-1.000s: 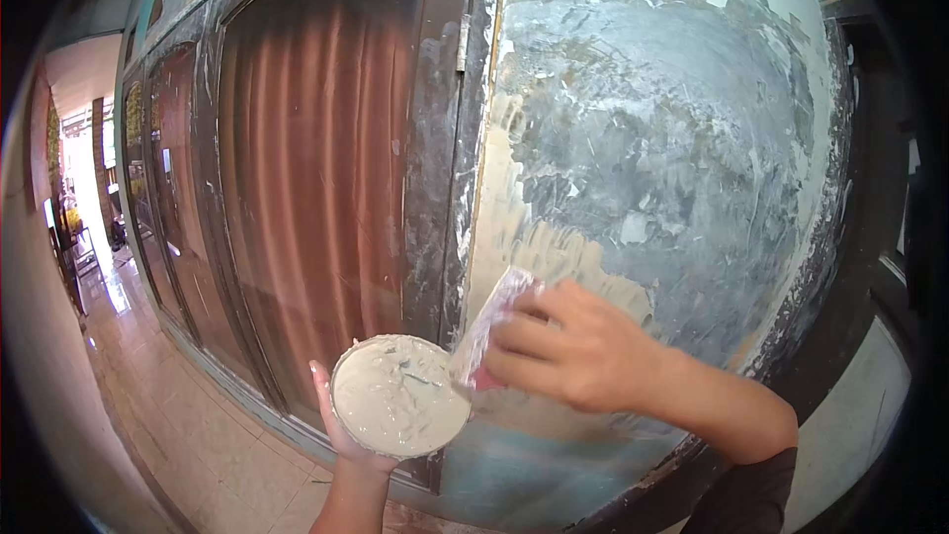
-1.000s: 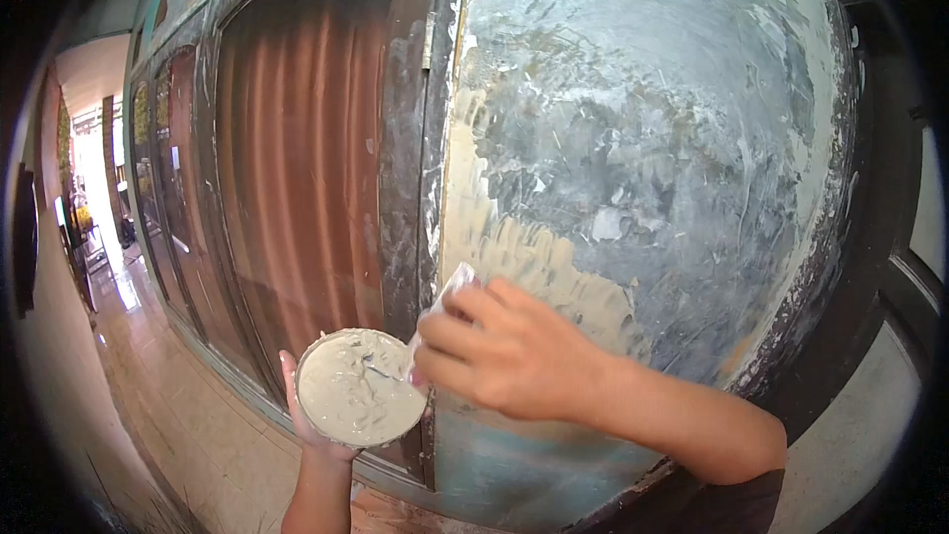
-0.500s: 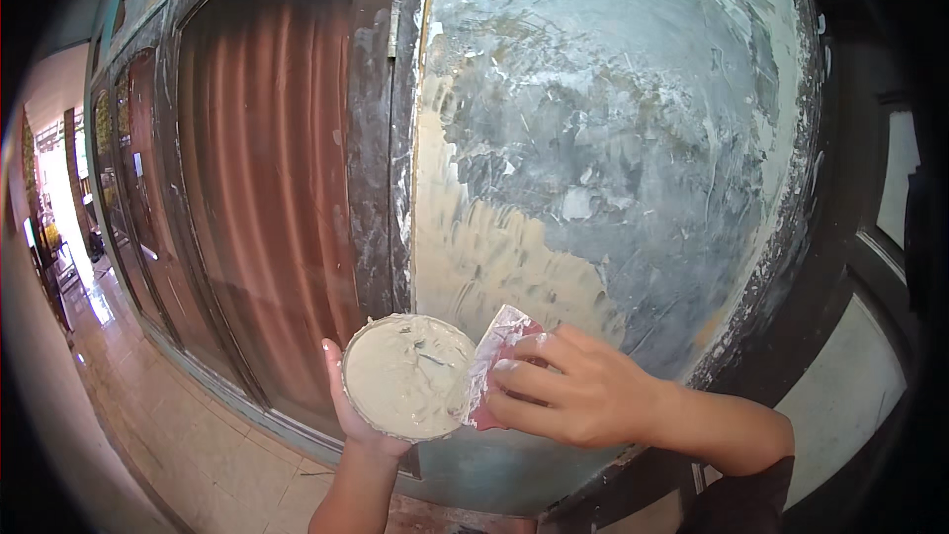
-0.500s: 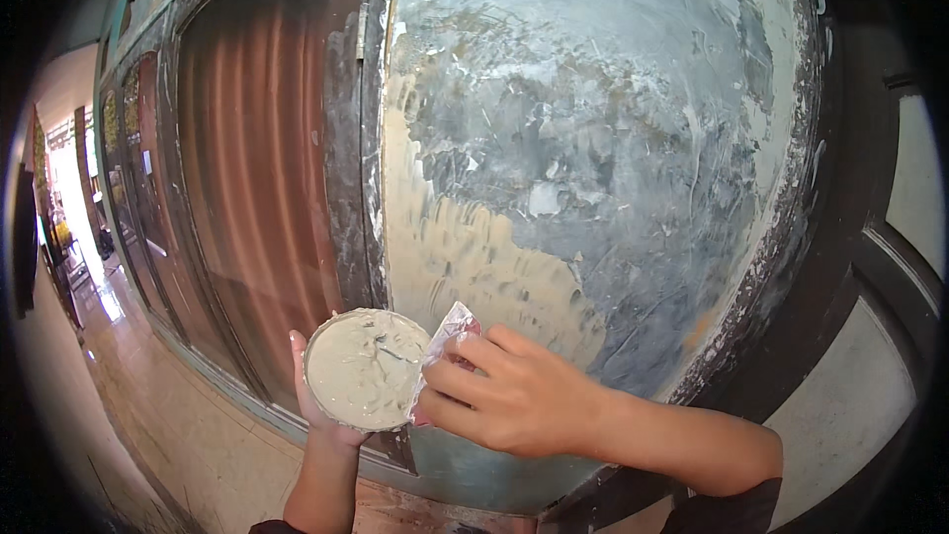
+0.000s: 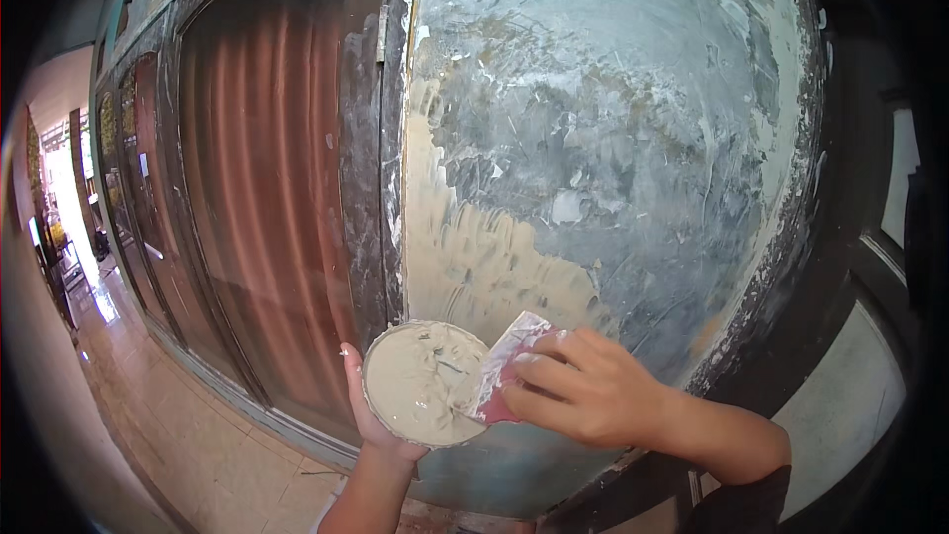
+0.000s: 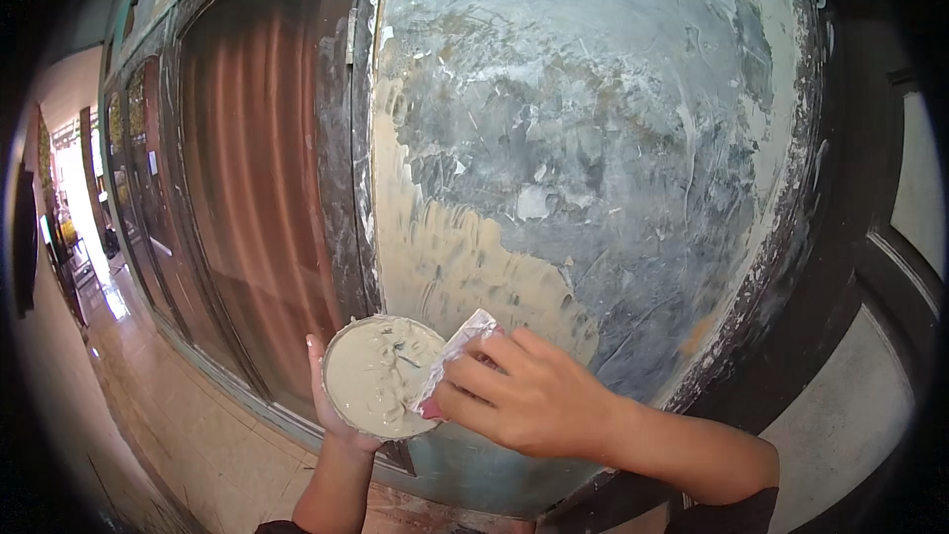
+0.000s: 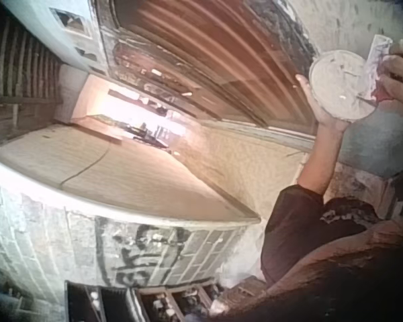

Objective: The person applies plaster mixture from a bowl onto a damaged section of a wall using a putty knife.

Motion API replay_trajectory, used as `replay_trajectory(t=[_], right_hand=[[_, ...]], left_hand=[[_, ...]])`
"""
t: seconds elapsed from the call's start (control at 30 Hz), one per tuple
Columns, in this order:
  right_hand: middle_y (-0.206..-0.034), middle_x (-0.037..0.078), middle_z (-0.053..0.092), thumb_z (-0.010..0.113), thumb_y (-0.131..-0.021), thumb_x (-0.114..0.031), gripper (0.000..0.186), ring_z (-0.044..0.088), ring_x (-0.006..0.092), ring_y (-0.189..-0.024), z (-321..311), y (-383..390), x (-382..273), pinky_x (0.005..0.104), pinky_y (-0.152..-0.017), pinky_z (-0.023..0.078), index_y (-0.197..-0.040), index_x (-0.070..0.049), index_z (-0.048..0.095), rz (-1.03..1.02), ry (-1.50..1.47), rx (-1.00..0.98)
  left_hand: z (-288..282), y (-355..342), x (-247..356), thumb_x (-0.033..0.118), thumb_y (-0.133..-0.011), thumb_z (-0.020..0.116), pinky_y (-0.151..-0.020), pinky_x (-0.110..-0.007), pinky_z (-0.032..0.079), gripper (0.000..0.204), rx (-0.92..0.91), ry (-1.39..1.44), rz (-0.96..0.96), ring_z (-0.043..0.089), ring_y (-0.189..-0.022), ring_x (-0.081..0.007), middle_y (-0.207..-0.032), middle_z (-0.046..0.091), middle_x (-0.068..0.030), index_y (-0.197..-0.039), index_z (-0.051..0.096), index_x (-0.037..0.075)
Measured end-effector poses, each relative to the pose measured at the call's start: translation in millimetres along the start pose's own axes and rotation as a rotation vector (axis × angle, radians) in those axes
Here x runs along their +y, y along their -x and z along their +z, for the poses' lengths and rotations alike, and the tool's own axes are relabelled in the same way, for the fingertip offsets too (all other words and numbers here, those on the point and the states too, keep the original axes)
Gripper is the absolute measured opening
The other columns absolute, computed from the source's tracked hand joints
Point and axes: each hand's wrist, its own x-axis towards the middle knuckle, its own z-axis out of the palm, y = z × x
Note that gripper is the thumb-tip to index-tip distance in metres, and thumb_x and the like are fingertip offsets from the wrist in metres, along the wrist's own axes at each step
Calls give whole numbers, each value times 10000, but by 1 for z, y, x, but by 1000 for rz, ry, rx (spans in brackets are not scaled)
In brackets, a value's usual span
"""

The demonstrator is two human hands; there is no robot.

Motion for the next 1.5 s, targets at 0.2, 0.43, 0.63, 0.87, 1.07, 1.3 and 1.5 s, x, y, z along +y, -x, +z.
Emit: replay_trajectory(t=[0.2,0.43,0.63,0.87,1.07,1.3,1.5], right_hand=[[-1058,34,671,726,-768,-156,249,637,225,-924,4,-4,4,335,-698,491,-1011,-106,712,23,29,24],[-1033,35,675,705,-752,-90,232,596,227,-798,9,-29,14,347,-658,460,-983,-101,702,135,162,77],[-992,43,657,686,-817,-55,247,548,267,-917,14,-68,63,431,-800,409,-1058,-102,660,270,183,139],[-1013,121,667,684,-923,-104,177,547,344,-994,-5,-131,129,478,-918,417,-1094,-68,650,465,194,324],[-1008,197,696,737,-921,-200,261,572,384,-1069,-5,-169,168,498,-972,433,-1116,-39,669,684,280,282],[-973,193,700,748,-919,-216,261,571,382,-1057,16,-175,166,493,-968,435,-1101,-41,681,729,258,247],[-1015,206,694,757,-913,-234,294,572,383,-1061,15,-173,179,486,-979,442,-1122,-38,690,741,288,287]], left_hand=[[-11,-5,8,798,-999,247,-1082,-545,496,953,-5,-9,-2,598,-1290,-399,-1448,586,-210,-1469,523,16],[-17,-22,29,781,-1006,288,-1059,-572,520,934,18,-17,4,631,-1250,-413,-1419,618,-225,-1437,565,1],[-24,-37,61,792,-1003,258,-1074,-563,501,934,-14,-142,-26,592,-1285,-397,-1437,592,-194,-1469,524,27],[-34,-51,110,810,-987,271,-1036,-727,445,907,-59,30,-22,571,-1287,-457,-1470,569,-199,-1469,552,94],[-59,-59,142,820,-978,276,-1005,-794,425,884,64,-41,54,552,-1287,-488,-1476,565,-168,-1447,577,134],[-60,-64,163,794,-999,274,-1014,-721,481,826,42,-123,71,565,-1280,-421,-1442,588,-124,-1411,604,158],[-69,-69,171,808,-990,259,-1007,-739,476,855,7,-70,78,562,-1286,-439,-1461,578,-128,-1419,597,150]])
